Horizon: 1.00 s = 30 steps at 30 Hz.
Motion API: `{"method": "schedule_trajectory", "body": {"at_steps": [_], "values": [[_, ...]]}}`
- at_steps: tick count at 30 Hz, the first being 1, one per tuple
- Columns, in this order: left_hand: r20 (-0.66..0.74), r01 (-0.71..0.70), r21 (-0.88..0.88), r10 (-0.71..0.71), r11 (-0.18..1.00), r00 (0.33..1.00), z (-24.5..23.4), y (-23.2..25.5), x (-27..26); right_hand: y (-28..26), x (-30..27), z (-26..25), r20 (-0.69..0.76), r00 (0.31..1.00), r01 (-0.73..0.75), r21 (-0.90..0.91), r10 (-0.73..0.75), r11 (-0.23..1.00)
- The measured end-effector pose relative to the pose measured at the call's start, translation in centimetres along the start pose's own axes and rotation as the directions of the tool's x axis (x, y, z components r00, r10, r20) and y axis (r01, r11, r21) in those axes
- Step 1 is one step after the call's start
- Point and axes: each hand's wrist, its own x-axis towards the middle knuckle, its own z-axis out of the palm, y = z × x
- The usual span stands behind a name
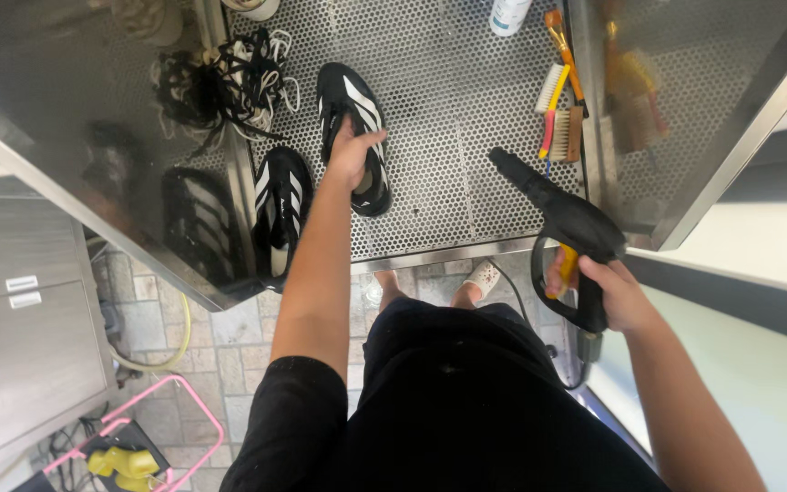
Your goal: The person cleans a pair of black athletic shoes by spraying them with water, scrubbing them with a yellow brush, and then submerging them in a sink of water to rinse them.
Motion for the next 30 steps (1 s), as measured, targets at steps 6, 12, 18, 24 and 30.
{"method": "schedule_trajectory", "body": {"at_steps": [6, 12, 18, 24, 30], "values": [[-0.163, 0.063, -0.07, -0.074, 0.996, 0.984, -0.7, -3.7, 4.2, 0.0, -3.2, 2.9, -0.133, 0.991, -0.04, -0.05, 0.033, 0.998], [0.113, 0.113, -0.218, -0.09, 0.969, 0.99, -3.6, -3.7, 4.3, 1.4, -2.9, 5.0, -0.133, 0.99, -0.044, -0.013, 0.042, 0.999], [0.194, 0.167, -0.297, -0.112, 0.94, 0.975, -3.9, -2.1, 3.4, 1.2, -2.0, 6.0, -0.097, 0.995, 0.046, 0.132, -0.033, 0.99], [0.197, 0.17, -0.281, -0.117, 0.945, 0.973, -3.4, -1.3, 2.6, 0.2, -0.7, 6.9, -0.109, 0.993, -0.048, 0.06, 0.055, 0.997], [0.17, 0.217, -0.214, -0.183, 0.952, 0.968, -2.9, -0.9, 2.3, -0.5, -0.2, 7.1, -0.049, 0.999, 0.019, 0.066, -0.016, 0.998]]}}
